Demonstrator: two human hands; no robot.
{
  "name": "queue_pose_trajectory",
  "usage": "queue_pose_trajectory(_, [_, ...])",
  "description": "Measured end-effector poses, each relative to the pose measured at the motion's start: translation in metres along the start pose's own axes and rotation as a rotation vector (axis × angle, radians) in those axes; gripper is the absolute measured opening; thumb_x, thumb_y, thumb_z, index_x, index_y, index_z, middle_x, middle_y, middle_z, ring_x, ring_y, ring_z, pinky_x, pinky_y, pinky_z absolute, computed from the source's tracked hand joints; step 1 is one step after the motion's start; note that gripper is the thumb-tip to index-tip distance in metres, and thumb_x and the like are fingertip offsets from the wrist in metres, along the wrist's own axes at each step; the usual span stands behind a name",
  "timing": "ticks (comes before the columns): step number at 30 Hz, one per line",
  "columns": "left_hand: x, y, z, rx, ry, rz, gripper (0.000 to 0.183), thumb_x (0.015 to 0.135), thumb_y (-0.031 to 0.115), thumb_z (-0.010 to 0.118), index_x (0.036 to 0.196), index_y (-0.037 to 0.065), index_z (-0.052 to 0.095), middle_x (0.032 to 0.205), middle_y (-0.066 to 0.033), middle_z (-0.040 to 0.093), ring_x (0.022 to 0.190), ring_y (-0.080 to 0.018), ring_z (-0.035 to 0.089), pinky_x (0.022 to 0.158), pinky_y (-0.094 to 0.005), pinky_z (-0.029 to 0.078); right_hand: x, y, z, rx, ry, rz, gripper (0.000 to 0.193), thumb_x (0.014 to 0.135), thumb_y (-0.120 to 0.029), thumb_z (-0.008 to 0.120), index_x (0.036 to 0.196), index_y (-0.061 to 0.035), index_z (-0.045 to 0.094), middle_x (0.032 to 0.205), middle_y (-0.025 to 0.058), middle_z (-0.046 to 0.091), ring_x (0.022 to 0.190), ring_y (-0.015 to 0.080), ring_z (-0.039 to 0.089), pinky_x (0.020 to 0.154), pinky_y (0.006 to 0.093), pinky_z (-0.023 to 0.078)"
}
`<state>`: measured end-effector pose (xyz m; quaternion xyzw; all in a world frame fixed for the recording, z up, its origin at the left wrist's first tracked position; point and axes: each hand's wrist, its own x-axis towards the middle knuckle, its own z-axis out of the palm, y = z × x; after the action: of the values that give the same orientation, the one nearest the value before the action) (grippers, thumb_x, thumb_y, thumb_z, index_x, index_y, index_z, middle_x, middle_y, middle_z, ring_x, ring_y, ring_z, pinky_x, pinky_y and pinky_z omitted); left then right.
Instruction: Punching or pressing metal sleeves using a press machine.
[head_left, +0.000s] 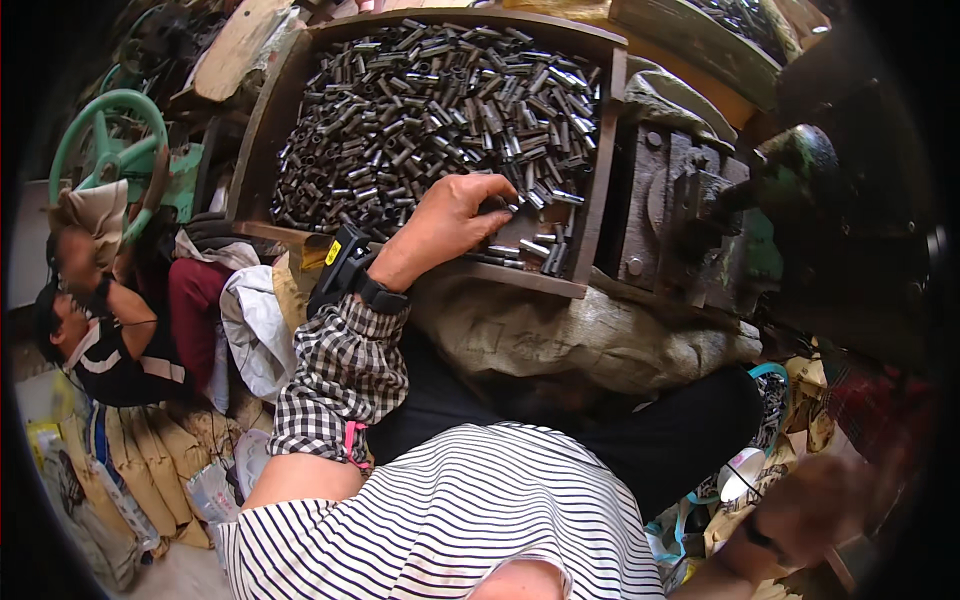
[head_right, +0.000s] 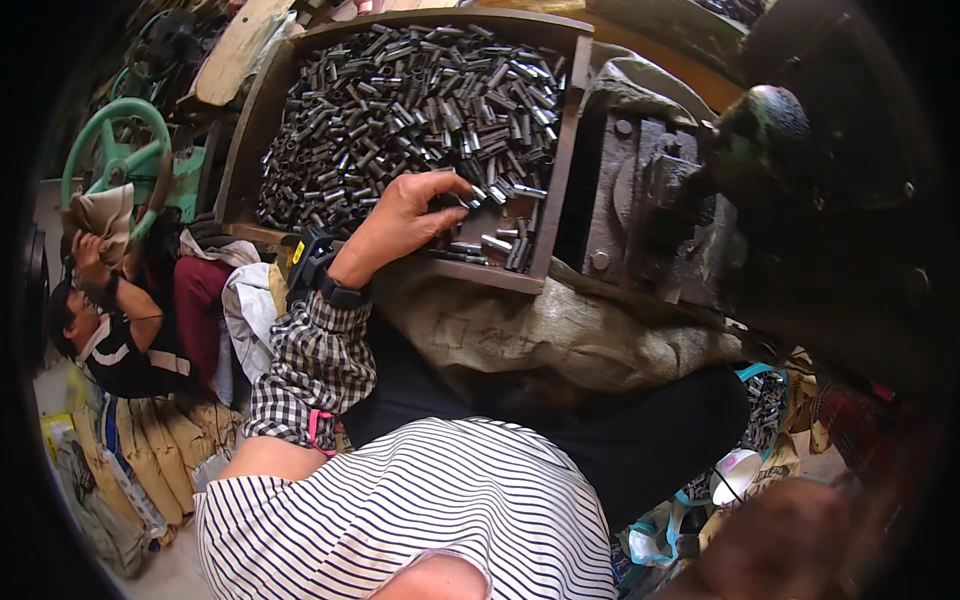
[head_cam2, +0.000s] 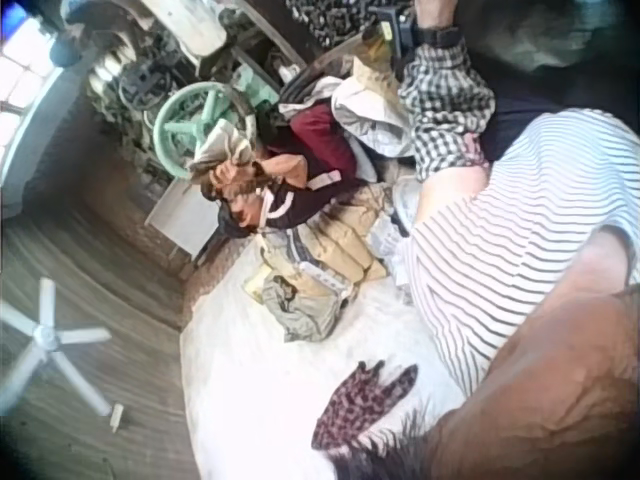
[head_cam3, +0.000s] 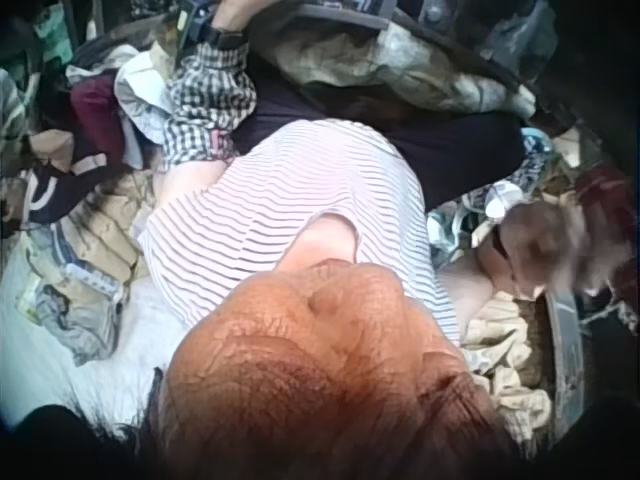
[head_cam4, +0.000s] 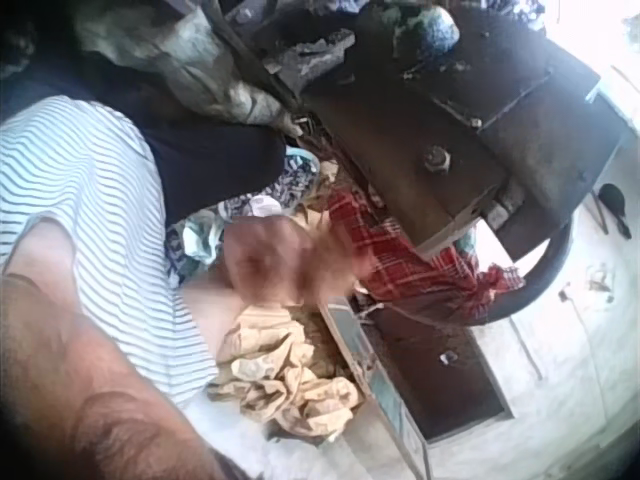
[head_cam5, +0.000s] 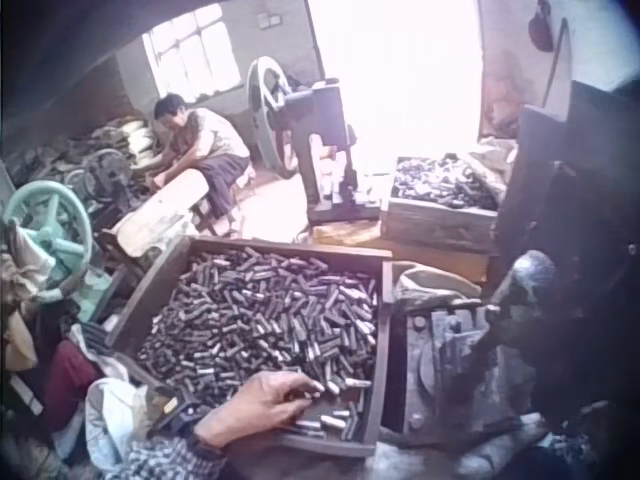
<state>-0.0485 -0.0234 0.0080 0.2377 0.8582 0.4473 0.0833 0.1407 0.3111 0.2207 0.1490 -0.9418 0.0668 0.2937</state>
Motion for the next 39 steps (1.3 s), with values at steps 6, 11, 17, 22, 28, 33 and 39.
queue_pose_trajectory(6, [-0.003,0.002,0.002,0.500,-0.010,0.100,0.022,0.073,0.006,0.062,0.094,0.009,0.059,0.080,-0.0104,0.056,0.073,-0.0308,0.061,0.062,-0.0396,0.050,0.044,-0.052,0.227,0.229,-0.273,-0.245,0.011,0.068,-0.005,0.058,0.079,-0.0035,0.057,0.088,0.0106,0.056,0.086,0.0264,0.053,0.078,0.0393,0.041])
queue_pose_trajectory(11, [0.010,-0.001,0.017,0.682,0.014,0.203,0.012,0.075,0.006,0.059,0.086,0.007,0.055,0.077,-0.0097,0.055,0.064,-0.0272,0.062,0.053,-0.0355,0.052,0.058,-0.062,0.294,-0.043,-0.310,-0.273,0.003,0.068,-0.010,0.058,0.068,-0.0082,0.061,0.080,0.0065,0.056,0.088,0.0235,0.053,0.082,0.0418,0.036])
queue_pose_trajectory(17, [0.012,0.000,0.025,0.767,0.012,0.180,0.010,0.075,0.005,0.058,0.084,0.005,0.054,0.076,-0.0095,0.055,0.062,-0.0241,0.063,0.051,-0.0325,0.052,0.065,-0.058,0.297,0.069,-0.470,-0.275,0.005,0.070,-0.010,0.058,0.069,-0.0081,0.062,0.078,0.0069,0.059,0.085,0.0218,0.055,0.082,0.0362,0.038])
queue_pose_trajectory(22, [0.010,0.010,0.025,0.606,0.022,0.152,0.013,0.075,0.008,0.062,0.085,0.004,0.054,0.077,-0.0105,0.055,0.063,-0.0270,0.062,0.051,-0.0350,0.051,0.049,-0.045,0.276,0.603,-0.270,0.193,0.021,0.072,-0.009,0.072,0.083,0.0008,0.058,0.076,0.0100,0.062,0.061,0.0222,0.061,0.054,0.0331,0.047])
queue_pose_trajectory(28, [0.016,0.015,0.045,0.513,-0.180,0.202,0.014,0.076,0.012,0.062,0.085,0.003,0.056,0.081,-0.0140,0.057,0.072,-0.0328,0.062,0.061,-0.0429,0.050,0.035,-0.044,0.254,0.888,-0.352,0.590,0.020,0.074,-0.006,0.072,0.080,0.0005,0.055,0.064,0.0073,0.056,0.053,0.0106,0.052,0.049,0.0250,0.042])
queue_pose_trajectory(33, [0.020,0.016,0.052,0.483,-0.224,0.170,0.011,0.075,0.008,0.060,0.082,0.002,0.055,0.079,-0.0139,0.056,0.072,-0.0326,0.062,0.061,-0.0418,0.050,0.032,-0.039,0.258,0.784,-0.248,0.357,0.023,0.073,-0.006,0.073,0.081,0.0000,0.053,0.064,0.0087,0.055,0.052,0.0137,0.053,0.050,0.0256,0.042])
queue_pose_trajectory(39, [0.015,0.017,0.047,0.505,-0.182,0.221,0.013,0.075,0.006,0.059,0.084,0.000,0.052,0.078,-0.0139,0.055,0.071,-0.0321,0.061,0.060,-0.0427,0.048,0.028,-0.035,0.255,0.920,-0.365,0.519,0.019,0.077,-0.007,0.070,0.092,-0.0003,0.060,0.065,0.0053,0.057,0.053,0.0084,0.052,0.049,0.0227,0.041])
